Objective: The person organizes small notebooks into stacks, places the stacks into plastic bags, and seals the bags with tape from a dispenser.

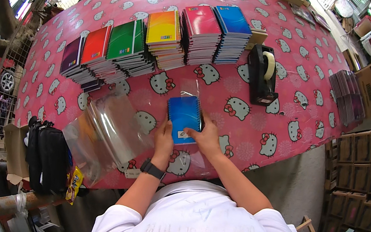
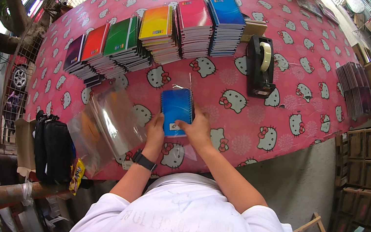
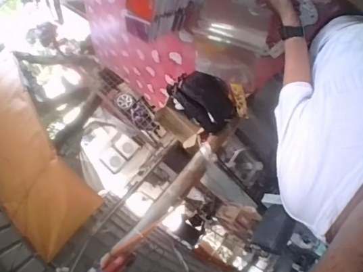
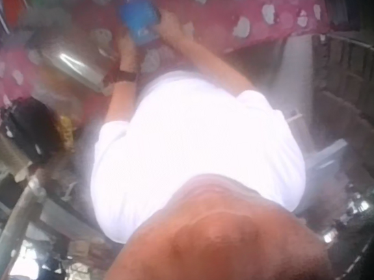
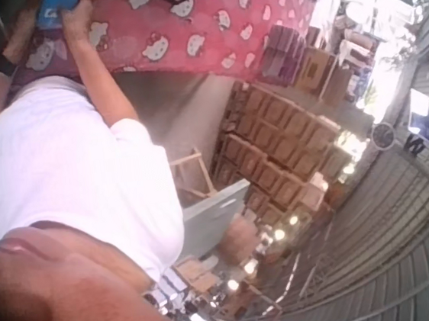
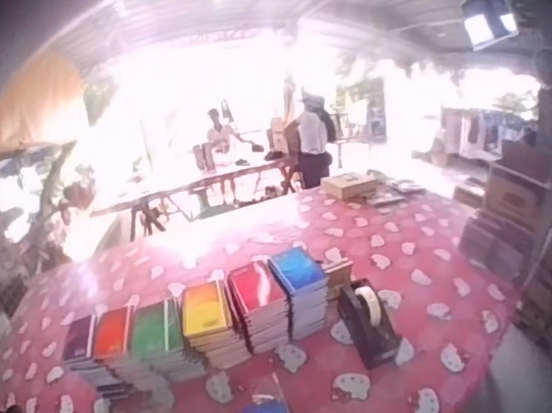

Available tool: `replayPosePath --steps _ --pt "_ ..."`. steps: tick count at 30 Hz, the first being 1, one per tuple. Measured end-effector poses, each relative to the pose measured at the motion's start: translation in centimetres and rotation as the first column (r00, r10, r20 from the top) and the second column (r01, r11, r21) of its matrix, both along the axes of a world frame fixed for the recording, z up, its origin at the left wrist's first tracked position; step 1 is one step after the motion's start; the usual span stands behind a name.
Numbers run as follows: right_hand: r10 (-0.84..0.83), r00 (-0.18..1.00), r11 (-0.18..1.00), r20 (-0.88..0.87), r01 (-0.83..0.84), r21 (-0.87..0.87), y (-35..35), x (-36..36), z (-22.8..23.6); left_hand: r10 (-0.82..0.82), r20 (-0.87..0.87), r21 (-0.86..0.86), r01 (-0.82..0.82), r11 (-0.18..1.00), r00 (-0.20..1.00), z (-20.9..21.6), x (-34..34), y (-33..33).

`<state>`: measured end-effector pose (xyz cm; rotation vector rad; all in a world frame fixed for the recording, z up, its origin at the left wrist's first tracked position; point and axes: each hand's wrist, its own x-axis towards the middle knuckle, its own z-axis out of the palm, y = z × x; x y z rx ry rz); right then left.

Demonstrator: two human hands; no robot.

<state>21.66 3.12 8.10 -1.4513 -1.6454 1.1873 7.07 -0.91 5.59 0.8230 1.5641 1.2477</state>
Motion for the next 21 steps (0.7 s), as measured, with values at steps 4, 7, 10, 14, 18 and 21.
replayPosePath --steps 4,7,10,14,18,21 --pt "-0.012 0.995 0.995 -0.102 0.002 -0.097 0.1 -0.5 1.5 0.085 0.062 0.078 -0.090 0.993 0.994 -1.0 0.3 -0.2" --pt "0.003 0.984 0.991 0.177 -0.026 0.131 0.0 -0.6 0.6 0.063 0.002 0.149 -0.063 0.987 0.998 -1.6 1.0 0.0" --pt "-0.012 0.788 0.920 0.615 -0.233 0.316 -0.1 -0.7 0.6 0.048 -0.218 0.104 -0.026 0.994 0.975 -3.0 1.1 0.1" --pt "0.031 0.695 0.886 0.718 -0.352 0.302 0.3 -0.5 -0.1 0.036 -0.312 0.051 -0.021 0.998 0.949 -2.5 1.8 -0.1" --pt "0.120 0.748 0.889 0.653 -0.374 0.265 1.0 0.3 -0.1 -0.014 -0.296 0.020 0.021 1.000 0.955 -2.5 1.8 -0.3" --pt "0.093 0.734 0.869 0.673 -0.390 0.304 1.2 1.0 -0.5 -0.068 -0.073 0.064 0.073 0.995 0.995 -2.0 1.5 0.1"
